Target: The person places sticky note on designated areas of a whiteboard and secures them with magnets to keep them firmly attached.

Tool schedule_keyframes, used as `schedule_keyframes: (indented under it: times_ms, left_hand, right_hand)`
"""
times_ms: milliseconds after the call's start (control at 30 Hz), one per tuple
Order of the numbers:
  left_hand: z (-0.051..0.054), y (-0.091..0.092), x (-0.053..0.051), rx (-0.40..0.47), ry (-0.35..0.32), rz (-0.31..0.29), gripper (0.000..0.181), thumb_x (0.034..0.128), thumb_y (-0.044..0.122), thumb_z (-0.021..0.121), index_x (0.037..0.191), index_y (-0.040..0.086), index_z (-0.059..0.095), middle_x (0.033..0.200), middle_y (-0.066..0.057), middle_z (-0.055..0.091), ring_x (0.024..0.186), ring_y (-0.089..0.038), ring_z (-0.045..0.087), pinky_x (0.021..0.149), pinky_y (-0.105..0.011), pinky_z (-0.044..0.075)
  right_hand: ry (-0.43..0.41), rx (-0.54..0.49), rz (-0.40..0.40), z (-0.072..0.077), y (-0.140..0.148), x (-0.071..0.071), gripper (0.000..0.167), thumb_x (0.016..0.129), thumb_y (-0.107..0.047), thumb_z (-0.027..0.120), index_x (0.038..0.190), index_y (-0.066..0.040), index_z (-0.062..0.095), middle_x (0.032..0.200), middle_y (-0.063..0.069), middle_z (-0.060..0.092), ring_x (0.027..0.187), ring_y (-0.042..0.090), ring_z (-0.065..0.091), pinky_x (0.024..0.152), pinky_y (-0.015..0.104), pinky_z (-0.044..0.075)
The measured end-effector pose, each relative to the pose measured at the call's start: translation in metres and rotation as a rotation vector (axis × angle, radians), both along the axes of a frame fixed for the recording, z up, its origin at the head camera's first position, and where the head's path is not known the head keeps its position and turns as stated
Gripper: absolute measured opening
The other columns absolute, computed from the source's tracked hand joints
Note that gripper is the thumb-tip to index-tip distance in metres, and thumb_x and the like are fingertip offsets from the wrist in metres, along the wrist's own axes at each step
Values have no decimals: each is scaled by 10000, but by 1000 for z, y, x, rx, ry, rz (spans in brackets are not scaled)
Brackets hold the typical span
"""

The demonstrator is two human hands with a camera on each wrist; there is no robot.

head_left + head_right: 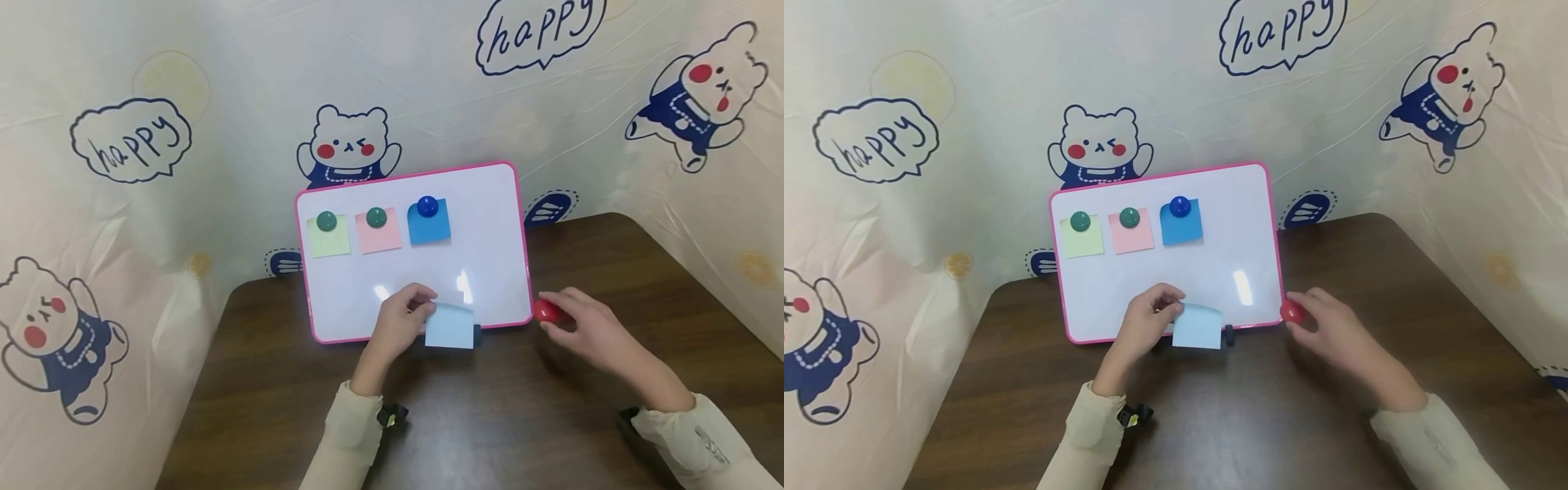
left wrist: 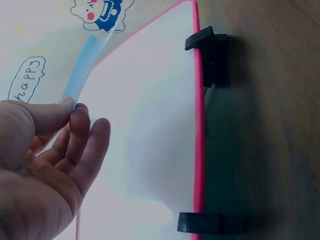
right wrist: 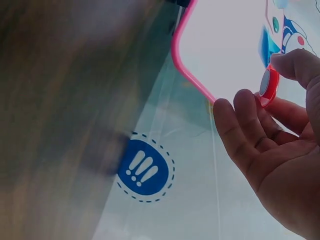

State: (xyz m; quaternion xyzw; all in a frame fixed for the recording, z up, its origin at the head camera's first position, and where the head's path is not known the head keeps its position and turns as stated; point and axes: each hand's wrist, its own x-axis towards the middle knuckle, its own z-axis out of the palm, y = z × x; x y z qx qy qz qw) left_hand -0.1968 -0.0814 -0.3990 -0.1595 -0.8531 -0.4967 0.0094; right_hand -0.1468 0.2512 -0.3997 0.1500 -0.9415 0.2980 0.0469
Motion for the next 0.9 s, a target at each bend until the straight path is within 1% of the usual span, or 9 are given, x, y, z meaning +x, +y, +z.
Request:
schedule_keyframes:
  times_ms: [133,300,400,500,600,800,900]
  left_hand:
    - [3,5,-6,34,25,75,140,972,109,677,1099,56,702,911,15,652,844,-203,590,770,-364,534]
    - [9,13,-11,67,55,174,66,972,145,690,1020,108,714,881,20,650,826,-208,582,758,-364,532]
    - [13,18,-14,87,72,210,45,972,161,692,998,134,716,877,25,652,825,-209,585,748,-364,538]
    - [16,21,-19,96,83,223,55,977,164,684,1006,133,720,888,28,663,832,-207,589,757,-362,541]
    - [20,24,-23,90,79,232,64,985,166,673,1015,136,722,898,36,670,839,-200,592,766,-354,541]
    - [30,31,-31,83,60,247,89,991,170,665,1047,136,726,921,34,679,854,-192,601,772,-348,548]
    - [35,35,-36,83,68,248,103,993,172,663,1062,127,725,934,29,681,867,-183,607,774,-340,551]
  right_hand:
    - [11,-8,-4,4,-1,-2,574,851,-159,814,1349,8,585,1142,144,602,978,306,585,782,495,578]
    - [27,-24,-10,8,-1,-2,548,853,-158,818,1325,15,600,1155,163,603,998,329,587,800,521,571]
    - [28,-22,-14,10,-1,-1,545,857,-165,818,1325,12,603,1158,158,604,1001,326,588,805,522,569]
    - [20,-15,-16,12,-1,-2,551,859,-172,817,1332,7,599,1161,156,602,1007,327,584,809,523,568]
    - [20,-14,-18,14,-1,-3,559,855,-165,819,1338,2,594,1165,159,599,1017,332,580,811,530,566]
    - [77,-21,-8,16,-1,-6,533,844,-123,821,1317,4,608,1161,156,608,1007,321,592,802,528,570]
    - [98,-21,-6,18,-2,-7,527,839,-113,823,1308,8,615,1158,152,611,1003,317,597,798,525,571]
